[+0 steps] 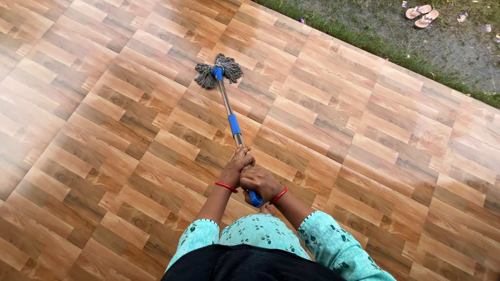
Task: The person mops a tiled floor area near water jugs and a welcome mat using a mop with a blue handle.
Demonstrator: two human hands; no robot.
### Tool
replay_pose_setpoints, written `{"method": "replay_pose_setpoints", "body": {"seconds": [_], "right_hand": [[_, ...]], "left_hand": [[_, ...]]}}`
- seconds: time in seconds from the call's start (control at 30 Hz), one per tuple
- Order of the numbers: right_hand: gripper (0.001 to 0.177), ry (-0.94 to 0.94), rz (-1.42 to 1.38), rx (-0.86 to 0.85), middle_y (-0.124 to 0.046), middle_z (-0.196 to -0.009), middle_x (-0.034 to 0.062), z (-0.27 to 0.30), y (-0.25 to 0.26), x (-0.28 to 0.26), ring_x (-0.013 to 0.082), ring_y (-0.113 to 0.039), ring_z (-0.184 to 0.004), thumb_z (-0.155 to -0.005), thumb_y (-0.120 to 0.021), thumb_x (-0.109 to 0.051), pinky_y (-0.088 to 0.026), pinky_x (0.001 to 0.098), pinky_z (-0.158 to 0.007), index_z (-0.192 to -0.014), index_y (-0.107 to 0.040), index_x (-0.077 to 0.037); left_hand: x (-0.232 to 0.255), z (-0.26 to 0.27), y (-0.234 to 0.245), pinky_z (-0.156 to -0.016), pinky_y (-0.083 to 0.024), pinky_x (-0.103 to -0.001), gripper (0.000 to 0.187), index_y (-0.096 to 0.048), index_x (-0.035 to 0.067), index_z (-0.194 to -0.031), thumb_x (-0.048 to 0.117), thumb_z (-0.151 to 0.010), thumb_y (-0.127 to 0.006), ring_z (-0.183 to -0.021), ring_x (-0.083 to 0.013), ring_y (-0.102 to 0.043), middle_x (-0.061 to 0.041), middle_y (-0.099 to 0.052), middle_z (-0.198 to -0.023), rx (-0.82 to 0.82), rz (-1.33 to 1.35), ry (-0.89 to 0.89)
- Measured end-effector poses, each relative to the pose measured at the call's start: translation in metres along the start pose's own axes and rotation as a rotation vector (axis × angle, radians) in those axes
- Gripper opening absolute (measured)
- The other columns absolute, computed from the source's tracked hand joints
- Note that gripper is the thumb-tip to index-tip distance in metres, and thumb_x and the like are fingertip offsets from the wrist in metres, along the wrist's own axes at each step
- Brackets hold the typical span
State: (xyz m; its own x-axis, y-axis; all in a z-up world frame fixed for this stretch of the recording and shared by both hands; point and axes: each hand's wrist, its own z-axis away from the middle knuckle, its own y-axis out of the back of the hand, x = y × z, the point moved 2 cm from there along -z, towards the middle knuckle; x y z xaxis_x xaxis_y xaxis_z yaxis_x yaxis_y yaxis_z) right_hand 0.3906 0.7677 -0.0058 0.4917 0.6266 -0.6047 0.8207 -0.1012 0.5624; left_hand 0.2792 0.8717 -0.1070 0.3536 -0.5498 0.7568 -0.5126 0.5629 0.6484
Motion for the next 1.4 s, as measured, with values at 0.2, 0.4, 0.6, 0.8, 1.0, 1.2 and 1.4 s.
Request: {"method": "replay_pose_setpoints", "body": {"seconds": [0.2, 0.4, 0.6, 0.8, 1.0, 1.2, 1.4], "right_hand": [[0.022, -0.028, -0.006, -0.023, -0.056, -0.075, 0.0142, 0.000, -0.024, -0.058, 0.0356, -0.062, -0.077, -0.057, -0.064, -0.002, -0.055, 0.0438, -0.077, -0.074, -0.051, -0.006], [0.022, -0.087, 0.078, 0.056, -0.057, -0.076, 0.0148, 0.024, -0.071, -0.155, 0.0365, -0.064, -0.082, -0.057, -0.064, -0.003, -0.056, 0.0432, -0.081, -0.073, -0.049, -0.006], [0.024, -0.121, 0.073, 0.073, -0.059, -0.077, 0.0144, 0.042, -0.131, -0.258, 0.0368, -0.066, -0.084, -0.056, -0.066, -0.004, -0.056, 0.0446, -0.085, -0.074, -0.050, -0.005], [0.020, -0.196, 0.098, 0.141, -0.060, -0.073, 0.0139, 0.068, -0.148, -0.336, 0.0340, -0.066, -0.078, -0.056, -0.064, -0.004, -0.059, 0.0424, -0.083, -0.069, -0.049, -0.006], [0.019, -0.238, 0.072, 0.248, -0.056, -0.067, 0.0125, 0.105, -0.148, -0.411, 0.0314, -0.063, -0.068, -0.050, -0.059, -0.004, -0.057, 0.0393, -0.074, -0.064, -0.046, -0.006], [0.018, -0.246, 0.049, 0.310, -0.055, -0.069, 0.0123, 0.155, -0.158, -0.490, 0.0313, -0.061, -0.067, -0.057, -0.062, -0.007, -0.056, 0.0394, -0.074, -0.066, -0.047, -0.006], [0.021, -0.258, 0.007, 0.311, -0.057, -0.071, 0.0115, 0.191, -0.156, -0.553, 0.0309, -0.062, -0.069, -0.067, -0.068, -0.012, -0.055, 0.0394, -0.075, -0.070, -0.047, -0.007]], "left_hand": [[0.012, 0.050, 0.013, -0.113, -0.043, -0.046, 0.014, -0.059, 0.009, -0.097, 0.010, -0.083, -0.064, -0.144, -0.0458, -0.044, -0.027, -0.051, -0.144, -0.025, 0.138, -0.081], [0.030, 0.146, 0.010, -0.118, -0.033, -0.052, 0.013, -0.061, 0.009, -0.100, 0.012, -0.088, -0.067, -0.145, -0.0503, -0.038, -0.029, -0.050, -0.141, -0.064, 0.216, -0.186], [0.059, 0.259, 0.031, -0.123, -0.031, -0.053, 0.014, -0.060, 0.010, -0.098, 0.012, -0.086, -0.067, -0.147, -0.0481, -0.039, -0.025, -0.055, -0.139, -0.130, 0.209, -0.206], [0.104, 0.327, 0.027, -0.115, -0.037, -0.052, 0.012, -0.061, 0.011, -0.098, 0.014, -0.088, -0.067, -0.148, -0.0494, -0.035, -0.021, -0.057, -0.137, -0.147, 0.252, -0.146], [0.151, 0.387, 0.005, -0.117, -0.035, -0.052, 0.018, -0.062, 0.011, -0.100, 0.017, -0.085, -0.071, -0.143, -0.0502, -0.039, -0.022, -0.057, -0.131, -0.176, 0.238, -0.208], [0.201, 0.465, -0.025, -0.125, -0.026, -0.055, 0.016, -0.063, 0.010, -0.096, 0.015, -0.084, -0.072, -0.139, -0.0482, -0.045, -0.021, -0.059, -0.125, -0.174, 0.218, -0.255], [0.245, 0.521, -0.038, -0.117, -0.033, -0.052, 0.017, -0.062, 0.010, -0.096, 0.015, -0.083, -0.073, -0.145, -0.0517, -0.036, -0.021, -0.058, -0.130, -0.254, 0.240, -0.198]]}}
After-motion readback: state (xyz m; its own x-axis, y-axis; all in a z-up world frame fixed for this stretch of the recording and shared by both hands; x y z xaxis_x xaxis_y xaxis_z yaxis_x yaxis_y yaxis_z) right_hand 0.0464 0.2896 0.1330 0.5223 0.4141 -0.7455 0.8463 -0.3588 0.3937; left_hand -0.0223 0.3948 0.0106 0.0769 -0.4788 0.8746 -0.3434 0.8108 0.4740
